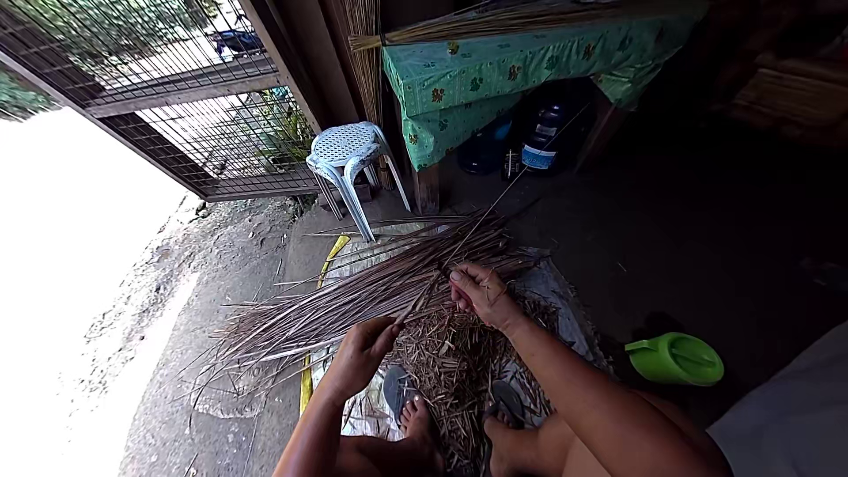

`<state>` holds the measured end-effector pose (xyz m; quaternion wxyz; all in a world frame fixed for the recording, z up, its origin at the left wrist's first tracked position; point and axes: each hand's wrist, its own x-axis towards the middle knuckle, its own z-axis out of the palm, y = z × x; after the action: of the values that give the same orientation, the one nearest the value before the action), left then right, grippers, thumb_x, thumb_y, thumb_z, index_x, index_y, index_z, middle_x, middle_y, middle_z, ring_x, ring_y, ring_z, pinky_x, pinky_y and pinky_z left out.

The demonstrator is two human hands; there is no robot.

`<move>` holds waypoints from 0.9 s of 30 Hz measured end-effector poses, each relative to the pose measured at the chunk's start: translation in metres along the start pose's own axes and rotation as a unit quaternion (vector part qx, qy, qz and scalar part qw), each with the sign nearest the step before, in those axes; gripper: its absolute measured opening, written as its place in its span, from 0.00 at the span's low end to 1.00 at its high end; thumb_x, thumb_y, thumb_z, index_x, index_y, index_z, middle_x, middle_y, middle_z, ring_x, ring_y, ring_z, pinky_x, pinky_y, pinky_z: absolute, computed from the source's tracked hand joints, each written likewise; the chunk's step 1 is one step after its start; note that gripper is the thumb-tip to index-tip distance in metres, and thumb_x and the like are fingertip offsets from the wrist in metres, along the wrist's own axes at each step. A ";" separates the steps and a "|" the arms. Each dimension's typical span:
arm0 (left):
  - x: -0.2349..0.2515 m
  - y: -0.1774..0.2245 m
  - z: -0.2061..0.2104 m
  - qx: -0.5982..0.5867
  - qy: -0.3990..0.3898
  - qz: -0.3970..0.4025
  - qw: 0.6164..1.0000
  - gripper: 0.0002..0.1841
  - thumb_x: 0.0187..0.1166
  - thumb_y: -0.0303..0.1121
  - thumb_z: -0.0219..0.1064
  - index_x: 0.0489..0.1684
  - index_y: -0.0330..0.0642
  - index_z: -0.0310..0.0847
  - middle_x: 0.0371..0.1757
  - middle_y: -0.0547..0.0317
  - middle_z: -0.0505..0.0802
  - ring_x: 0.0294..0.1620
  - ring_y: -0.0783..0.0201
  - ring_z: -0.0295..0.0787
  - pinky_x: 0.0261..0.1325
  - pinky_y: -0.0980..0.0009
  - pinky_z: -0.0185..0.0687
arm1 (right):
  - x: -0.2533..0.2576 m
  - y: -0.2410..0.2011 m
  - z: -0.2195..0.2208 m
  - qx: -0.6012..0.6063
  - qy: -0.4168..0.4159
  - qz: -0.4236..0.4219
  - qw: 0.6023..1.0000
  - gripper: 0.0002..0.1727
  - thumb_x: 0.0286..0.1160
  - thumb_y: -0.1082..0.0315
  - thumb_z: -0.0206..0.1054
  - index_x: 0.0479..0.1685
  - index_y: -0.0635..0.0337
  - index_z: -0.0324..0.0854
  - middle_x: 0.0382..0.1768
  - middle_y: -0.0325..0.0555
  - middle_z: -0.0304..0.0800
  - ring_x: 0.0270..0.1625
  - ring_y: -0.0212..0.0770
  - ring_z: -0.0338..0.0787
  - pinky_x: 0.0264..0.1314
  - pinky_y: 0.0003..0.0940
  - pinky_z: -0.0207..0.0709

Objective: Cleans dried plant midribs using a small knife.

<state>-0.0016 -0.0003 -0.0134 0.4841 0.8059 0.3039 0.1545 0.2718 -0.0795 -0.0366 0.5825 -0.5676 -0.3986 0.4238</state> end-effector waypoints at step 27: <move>-0.003 -0.001 -0.005 -0.072 -0.063 -0.016 0.995 0.19 0.92 0.39 0.48 0.52 0.40 0.87 0.26 0.68 0.90 0.14 0.78 0.75 0.18 0.80 0.73 | 0.008 -0.023 -0.022 0.101 0.066 0.013 0.993 0.18 0.93 0.65 0.54 0.73 0.63 0.78 0.23 0.44 0.85 0.19 0.33 0.83 0.23 0.24 0.80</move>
<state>-0.0067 0.0011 -0.0115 0.5618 0.7720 0.2732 0.1173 0.2964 -0.0793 -0.0148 0.6564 -0.5380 -0.3067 0.4309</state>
